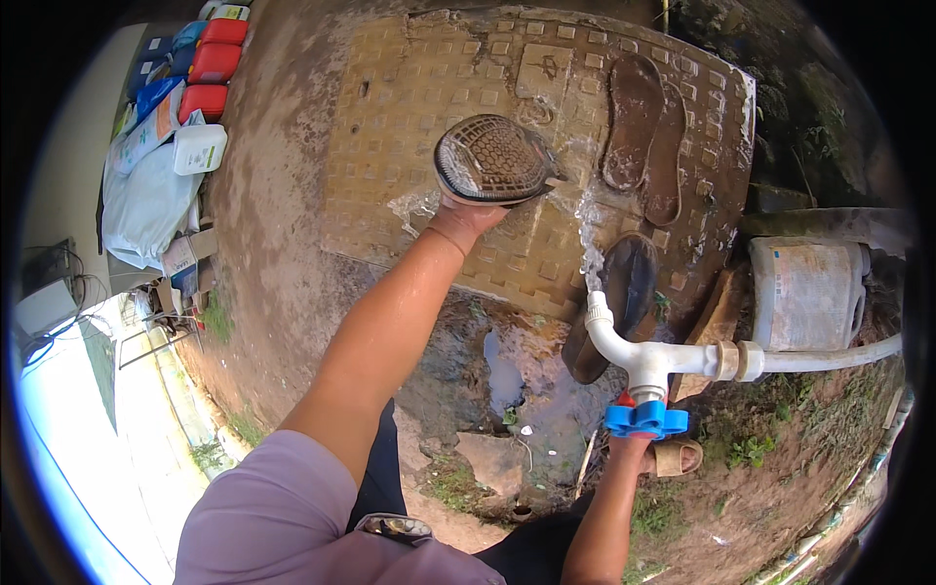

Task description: The person washes a pair of black shoes under a running tap using a red brush. They scrub the uppers, soles, and sides of each shoe, rinse them repeatedly, and place them on a tiled surface.

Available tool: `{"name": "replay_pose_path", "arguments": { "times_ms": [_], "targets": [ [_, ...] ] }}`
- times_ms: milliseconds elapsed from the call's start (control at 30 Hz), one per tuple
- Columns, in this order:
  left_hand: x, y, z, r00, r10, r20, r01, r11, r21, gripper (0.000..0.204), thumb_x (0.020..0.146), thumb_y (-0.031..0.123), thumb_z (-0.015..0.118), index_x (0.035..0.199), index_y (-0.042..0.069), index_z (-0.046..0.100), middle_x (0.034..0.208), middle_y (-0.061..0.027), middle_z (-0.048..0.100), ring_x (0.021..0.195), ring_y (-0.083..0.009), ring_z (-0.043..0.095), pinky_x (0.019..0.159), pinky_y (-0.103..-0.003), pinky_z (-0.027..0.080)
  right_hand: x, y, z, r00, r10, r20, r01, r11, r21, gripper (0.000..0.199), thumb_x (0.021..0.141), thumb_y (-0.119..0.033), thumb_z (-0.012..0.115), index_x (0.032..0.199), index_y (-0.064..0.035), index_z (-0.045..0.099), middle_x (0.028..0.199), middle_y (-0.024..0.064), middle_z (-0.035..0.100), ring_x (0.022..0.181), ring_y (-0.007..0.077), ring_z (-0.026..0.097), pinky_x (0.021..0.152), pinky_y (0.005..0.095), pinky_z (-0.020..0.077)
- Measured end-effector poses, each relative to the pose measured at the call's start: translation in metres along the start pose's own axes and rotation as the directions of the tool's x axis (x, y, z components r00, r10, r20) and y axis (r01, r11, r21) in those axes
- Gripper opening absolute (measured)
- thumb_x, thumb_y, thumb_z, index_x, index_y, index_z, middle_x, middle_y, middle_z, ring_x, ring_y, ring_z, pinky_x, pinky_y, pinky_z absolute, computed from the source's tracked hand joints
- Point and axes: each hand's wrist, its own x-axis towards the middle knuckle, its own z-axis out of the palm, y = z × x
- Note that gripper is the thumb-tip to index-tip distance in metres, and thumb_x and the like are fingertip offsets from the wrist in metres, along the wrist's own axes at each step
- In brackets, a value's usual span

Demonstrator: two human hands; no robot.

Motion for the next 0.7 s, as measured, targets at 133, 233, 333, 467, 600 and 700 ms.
{"name": "replay_pose_path", "arguments": {
  "times_ms": [133,233,333,467,600,700],
  "targets": [
    [-0.006,0.015,-0.002,0.96,0.2,-0.194,-0.201,0.98,0.016,0.05,0.1,0.043,0.039,0.135,0.01,0.054,0.139,-0.0141,0.054,0.127,-0.0352,0.05,0.11,-0.054,0.039,0.013,0.024,-0.027,0.999,0.023,0.046,-0.019,0.996,-0.089,0.05,0.096,-0.025,0.057,0.139,-0.003,0.046,0.117,0.0085,0.057,0.099,0.0178,0.055,0.084,0.0303,0.0432],
    [-0.023,0.027,0.003,0.889,0.333,-0.314,-0.327,0.942,0.073,0.049,0.1,0.043,0.04,0.136,0.012,0.054,0.142,-0.0127,0.052,0.13,-0.0364,0.047,0.112,-0.055,0.035,0.018,0.038,-0.055,0.993,0.016,0.117,-0.008,0.998,-0.067,0.038,0.095,-0.022,0.059,0.131,-0.012,0.054,0.091,-0.0002,0.06,0.073,0.0134,0.054,0.06,0.0273,0.0417],
    [-0.042,0.056,0.009,0.816,0.47,-0.337,-0.45,0.882,0.14,0.049,0.099,0.043,0.04,0.137,0.015,0.054,0.145,-0.0113,0.05,0.134,-0.0376,0.044,0.114,-0.057,0.032,0.018,0.047,-0.077,0.99,-0.08,-0.115,-0.014,0.762,-0.648,0.036,0.099,-0.034,0.056,0.127,-0.0121,0.056,0.096,0.0005,0.062,0.078,0.0141,0.055,0.063,0.0282,0.0437],
    [-0.058,0.134,0.009,0.594,0.707,-0.384,-0.561,0.706,0.432,0.048,0.101,0.035,0.034,0.135,0.004,0.051,0.141,-0.0154,0.053,0.132,-0.0356,0.048,0.113,-0.058,0.031,0.014,0.048,-0.083,0.986,-0.032,-0.164,-0.046,0.891,-0.452,0.034,0.099,-0.033,0.056,0.125,-0.0102,0.055,0.092,0.0007,0.06,0.074,0.0134,0.054,0.061,0.0276,0.0428],
    [-0.065,0.203,-0.018,0.419,0.786,-0.455,-0.49,0.618,0.615,0.054,0.102,0.033,0.03,0.136,-0.006,0.044,0.146,-0.018,0.048,0.138,-0.0348,0.04,0.118,-0.054,0.018,0.01,0.039,-0.064,0.986,-0.001,-0.167,-0.052,0.949,-0.312,0.033,0.099,-0.032,0.056,0.122,-0.0084,0.055,0.088,0.0009,0.058,0.071,0.0127,0.052,0.059,0.027,0.0419],
    [-0.067,0.23,-0.043,0.308,0.807,-0.503,-0.5,0.587,0.636,0.06,0.102,0.038,0.029,0.143,-0.005,0.035,0.153,-0.0163,0.04,0.141,-0.0301,0.038,0.119,-0.052,0.015,0.007,0.027,-0.042,0.986,0.012,-0.167,-0.054,0.968,-0.246,0.032,0.099,-0.031,0.055,0.12,-0.007,0.055,0.085,0.0011,0.057,0.068,0.0122,0.051,0.057,0.0266,0.0412]
  ]
}}
